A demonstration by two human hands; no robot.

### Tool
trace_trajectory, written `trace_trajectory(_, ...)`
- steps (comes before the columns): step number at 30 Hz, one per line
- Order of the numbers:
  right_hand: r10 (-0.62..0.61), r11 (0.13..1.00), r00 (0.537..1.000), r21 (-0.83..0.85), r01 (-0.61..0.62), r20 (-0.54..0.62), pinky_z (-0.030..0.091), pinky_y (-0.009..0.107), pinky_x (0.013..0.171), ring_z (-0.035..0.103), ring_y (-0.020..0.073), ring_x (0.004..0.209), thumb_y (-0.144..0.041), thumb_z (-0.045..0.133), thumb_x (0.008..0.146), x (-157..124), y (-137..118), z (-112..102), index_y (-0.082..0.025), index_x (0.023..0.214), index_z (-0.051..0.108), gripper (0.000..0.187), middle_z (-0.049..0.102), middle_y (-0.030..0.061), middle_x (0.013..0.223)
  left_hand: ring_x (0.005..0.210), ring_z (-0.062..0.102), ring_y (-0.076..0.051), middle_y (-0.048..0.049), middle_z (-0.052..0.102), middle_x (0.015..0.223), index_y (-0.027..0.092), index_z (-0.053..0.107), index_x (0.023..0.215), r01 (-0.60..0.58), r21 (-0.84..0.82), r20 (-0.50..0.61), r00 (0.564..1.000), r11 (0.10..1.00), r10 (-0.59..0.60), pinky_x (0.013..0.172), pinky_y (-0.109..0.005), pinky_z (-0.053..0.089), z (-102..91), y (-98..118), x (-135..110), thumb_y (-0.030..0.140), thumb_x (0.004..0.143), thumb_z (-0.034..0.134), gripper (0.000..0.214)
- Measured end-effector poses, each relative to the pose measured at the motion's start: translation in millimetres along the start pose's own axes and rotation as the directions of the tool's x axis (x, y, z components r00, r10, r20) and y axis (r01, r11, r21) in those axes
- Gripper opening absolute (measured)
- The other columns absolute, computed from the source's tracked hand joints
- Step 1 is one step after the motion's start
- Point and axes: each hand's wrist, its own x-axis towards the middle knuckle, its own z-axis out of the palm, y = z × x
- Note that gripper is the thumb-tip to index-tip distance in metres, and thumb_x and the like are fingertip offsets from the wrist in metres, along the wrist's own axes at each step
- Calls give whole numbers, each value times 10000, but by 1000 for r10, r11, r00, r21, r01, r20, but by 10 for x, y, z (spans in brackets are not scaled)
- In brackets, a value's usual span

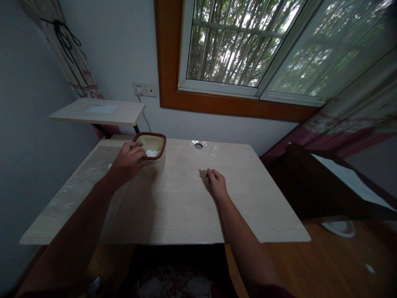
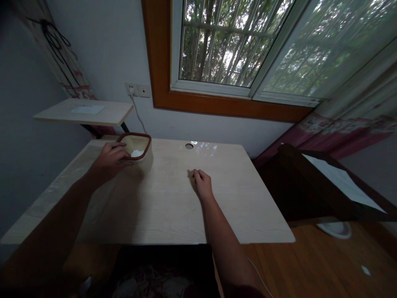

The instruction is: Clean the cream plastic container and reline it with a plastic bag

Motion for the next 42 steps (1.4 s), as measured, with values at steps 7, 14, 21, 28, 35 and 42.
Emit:
trace_trajectory(7, -15, 1000, 1000, -22, 16, 16, 334, 282, 563, 456, 144, 551, -597, 551, 898, -5, -9, -5, -193, 683, 651, 469, 484, -33, 532, 1245, 506, -342, -98, 694, 944, 212, 664, 837, -92, -72, 22, 995, 993, 94, 1044, -531, 409, 195, 230, 111, 348, 833, 715, 146)
trace_trajectory(14, -32, 998, 999, -49, 33, 25, 345, 286, 578, 464, 151, 563, -594, 542, 904, 11, 13, -13, -197, 682, 653, 468, 494, -28, 539, 1247, 495, -356, -98, 688, 999, 231, 684, 910, -67, -98, -18, 998, 993, 66, 1034, -554, 411, 226, 297, 87, 350, 814, 739, 163)
trace_trajectory(21, -57, 996, 998, -72, 60, 39, 339, 285, 581, 451, 149, 568, -567, 540, 907, 1, 5, 11, -199, 667, 644, 451, 484, -27, 551, 1362, 418, -335, -134, 505, 1412, 279, 536, 1329, 95, -209, -190, 972, 973, -135, 1148, -582, 311, 107, 307, -53, 564, 850, 648, 569)
trace_trajectory(28, -105, 991, 994, -82, 108, 37, 363, 286, 633, 494, 166, 639, -524, 545, 912, 5, -27, 14, -198, 711, 658, 399, 548, -9, 618, 1520, 242, -344, -189, 173, 1647, 310, 111, 1579, 139, -689, -132, 941, 711, -312, 1131, -509, 406, 577, -170, -217, 732, 739, 658, 1088)
trace_trajectory(35, -178, 978, 981, -93, 185, 81, 430, 315, 732, 576, 200, 765, -461, 552, 932, 0, -21, 30, -196, 849, 679, 306, 657, 39, 790, 1365, 498, -377, -192, 505, 1490, 238, 252, 1558, 340, -744, 99, 907, 575, -409, 1078, -514, 485, 939, -214, -238, 489, 602, 873, 1168)
trace_trajectory(42, -351, 916, 924, -150, 372, 150, 478, 372, 848, 598, 210, 900, -379, 581, 937, 1, -25, 87, -227, 1113, 668, 248, 645, 79, 1009, 1292, 561, -385, -177, 708, 1204, 115, 642, 1195, 493, -852, 325, 763, 177, -559, 1124, -560, 415, 933, 7, -192, 392, 437, 954, 864)
